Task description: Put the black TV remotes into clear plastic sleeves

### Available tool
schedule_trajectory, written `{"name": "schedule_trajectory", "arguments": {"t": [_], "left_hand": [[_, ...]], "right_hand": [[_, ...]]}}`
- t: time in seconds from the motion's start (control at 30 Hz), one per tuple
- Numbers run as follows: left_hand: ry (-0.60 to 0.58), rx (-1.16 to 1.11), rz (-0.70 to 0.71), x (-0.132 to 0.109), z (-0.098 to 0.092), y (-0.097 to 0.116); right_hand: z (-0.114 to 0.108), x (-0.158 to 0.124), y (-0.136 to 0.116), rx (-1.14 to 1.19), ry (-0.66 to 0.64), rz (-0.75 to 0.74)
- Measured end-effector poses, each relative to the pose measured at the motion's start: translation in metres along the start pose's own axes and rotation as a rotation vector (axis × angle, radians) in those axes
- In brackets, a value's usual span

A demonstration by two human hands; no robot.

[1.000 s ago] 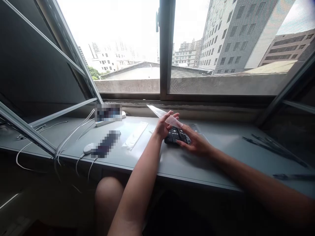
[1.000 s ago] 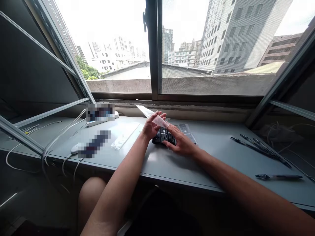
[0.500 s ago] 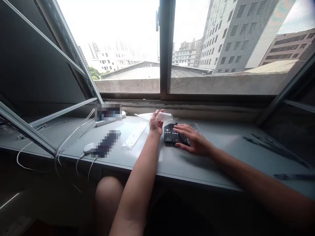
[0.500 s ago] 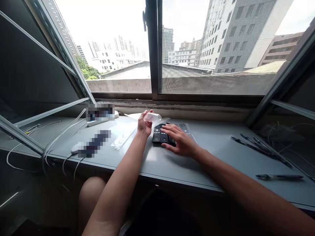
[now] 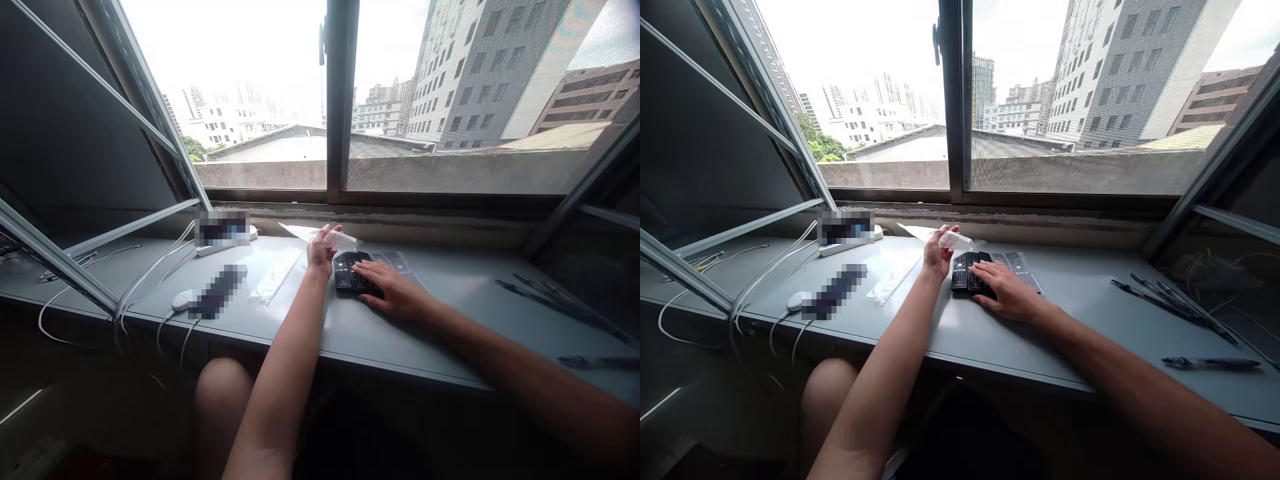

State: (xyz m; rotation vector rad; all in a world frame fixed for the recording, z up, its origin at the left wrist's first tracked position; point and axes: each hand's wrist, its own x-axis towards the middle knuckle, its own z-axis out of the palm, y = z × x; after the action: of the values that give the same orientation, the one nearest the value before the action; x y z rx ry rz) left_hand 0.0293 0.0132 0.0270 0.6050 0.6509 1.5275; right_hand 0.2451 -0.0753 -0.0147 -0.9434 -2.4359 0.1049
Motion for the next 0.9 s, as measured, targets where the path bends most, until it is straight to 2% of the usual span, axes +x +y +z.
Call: {"name": "schedule_trajectory", "arguments": {"t": [0.17, 0.37, 0.63, 0.9], "left_hand": [[-0.028, 0.012, 0.015, 0.001, -0.001, -0.003], [-0.009, 0.035, 0.016, -0.001, 0.000, -0.002], [0.010, 0.009, -0.001, -0.003, 0.002, -0.001], [0.003, 0.032, 0.026, -0.003, 0.001, -0.002]], "right_hand": [[-0.001, 0.000, -0.001, -0.017, -0.030, 0.066], [-0.009, 0.001, -0.007, 0.000, -0.099, 0.052], [-0.006, -0.003, -0.003, -0.028, -0.127, 0.133], [-0.016, -0.003, 0.001, 0.043, -0.138, 0.105]]}}
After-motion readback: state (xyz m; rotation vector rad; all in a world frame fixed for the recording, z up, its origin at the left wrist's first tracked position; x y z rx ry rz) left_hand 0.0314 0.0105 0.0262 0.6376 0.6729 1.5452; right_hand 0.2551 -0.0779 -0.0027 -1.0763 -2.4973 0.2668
